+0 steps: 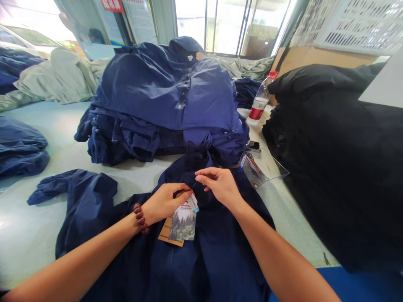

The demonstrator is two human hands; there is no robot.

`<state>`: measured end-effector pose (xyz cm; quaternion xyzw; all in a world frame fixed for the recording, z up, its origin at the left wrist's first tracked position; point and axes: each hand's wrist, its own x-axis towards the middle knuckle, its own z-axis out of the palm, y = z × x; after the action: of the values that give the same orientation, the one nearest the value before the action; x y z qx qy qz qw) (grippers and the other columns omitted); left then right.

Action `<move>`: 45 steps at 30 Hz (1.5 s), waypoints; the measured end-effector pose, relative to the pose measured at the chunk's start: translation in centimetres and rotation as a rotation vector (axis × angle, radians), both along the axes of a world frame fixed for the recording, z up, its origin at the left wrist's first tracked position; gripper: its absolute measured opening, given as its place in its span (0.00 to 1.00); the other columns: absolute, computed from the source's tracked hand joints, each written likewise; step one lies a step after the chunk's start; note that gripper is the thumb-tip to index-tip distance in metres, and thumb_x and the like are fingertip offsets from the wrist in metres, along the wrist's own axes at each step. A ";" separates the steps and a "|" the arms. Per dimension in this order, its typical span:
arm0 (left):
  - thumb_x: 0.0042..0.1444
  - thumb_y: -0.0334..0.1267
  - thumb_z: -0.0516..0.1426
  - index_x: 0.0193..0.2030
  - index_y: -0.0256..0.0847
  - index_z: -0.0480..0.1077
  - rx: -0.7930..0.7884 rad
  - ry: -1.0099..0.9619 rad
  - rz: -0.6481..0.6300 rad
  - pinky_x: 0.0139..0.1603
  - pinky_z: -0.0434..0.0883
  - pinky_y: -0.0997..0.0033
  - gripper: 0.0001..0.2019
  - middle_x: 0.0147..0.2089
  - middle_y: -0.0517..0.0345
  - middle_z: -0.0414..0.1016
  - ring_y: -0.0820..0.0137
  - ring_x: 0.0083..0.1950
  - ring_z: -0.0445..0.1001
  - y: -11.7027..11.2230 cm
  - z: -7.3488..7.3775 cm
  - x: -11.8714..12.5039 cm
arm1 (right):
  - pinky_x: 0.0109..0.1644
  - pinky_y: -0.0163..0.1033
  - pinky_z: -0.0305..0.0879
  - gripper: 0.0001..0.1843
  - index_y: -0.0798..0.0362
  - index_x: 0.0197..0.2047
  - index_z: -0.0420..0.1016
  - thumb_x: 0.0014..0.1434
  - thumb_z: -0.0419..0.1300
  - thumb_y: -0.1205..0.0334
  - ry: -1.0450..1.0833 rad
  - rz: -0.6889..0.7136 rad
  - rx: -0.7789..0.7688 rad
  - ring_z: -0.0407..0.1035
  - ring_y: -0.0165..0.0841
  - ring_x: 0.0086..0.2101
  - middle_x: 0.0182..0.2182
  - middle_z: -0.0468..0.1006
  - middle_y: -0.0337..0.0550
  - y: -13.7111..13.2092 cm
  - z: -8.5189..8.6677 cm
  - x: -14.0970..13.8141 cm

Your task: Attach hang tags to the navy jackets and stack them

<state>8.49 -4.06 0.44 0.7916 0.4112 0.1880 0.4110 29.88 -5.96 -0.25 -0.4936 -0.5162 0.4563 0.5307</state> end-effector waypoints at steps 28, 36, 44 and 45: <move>0.65 0.47 0.56 0.37 0.41 0.81 -0.001 0.006 0.025 0.31 0.62 0.73 0.15 0.29 0.62 0.77 0.72 0.30 0.69 0.2 0.4 -0.1 | 0.35 0.40 0.76 0.13 0.47 0.40 0.87 0.62 0.69 0.47 -0.317 -0.117 0.171 0.79 0.37 0.34 0.34 0.86 0.42 -0.5 0.6 1.2; 0.65 0.45 0.59 0.54 0.40 0.78 -0.007 -0.147 -0.008 0.42 0.71 0.71 0.16 0.44 0.57 0.83 0.68 0.41 0.78 -0.1 0.7 0.1 | 0.34 0.40 0.75 0.14 0.48 0.40 0.87 0.61 0.69 0.47 -0.199 -0.041 0.155 0.78 0.37 0.33 0.33 0.86 0.43 -1.1 1.3 0.8; 0.70 0.44 0.57 0.46 0.41 0.79 0.203 -0.249 0.001 0.53 0.71 0.69 0.12 0.47 0.56 0.83 0.67 0.49 0.79 -0.8 0.9 0.4 | 0.34 0.39 0.73 0.09 0.47 0.39 0.88 0.60 0.72 0.52 -0.233 -0.025 0.233 0.77 0.35 0.30 0.32 0.86 0.41 -2.0 1.9 0.2; 0.70 0.44 0.56 0.46 0.41 0.79 0.207 -0.256 -0.007 0.52 0.71 0.69 0.12 0.45 0.56 0.83 0.67 0.47 0.79 -0.9 0.9 0.4 | 0.34 0.38 0.73 0.09 0.47 0.39 0.88 0.60 0.72 0.53 -0.230 -0.008 0.243 0.77 0.35 0.30 0.31 0.85 0.40 -2.1 1.9 0.1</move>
<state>8.87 -4.94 1.36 0.8007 0.3313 0.3272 0.3769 29.94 -8.04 1.68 -0.4767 -0.6232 0.3288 0.5256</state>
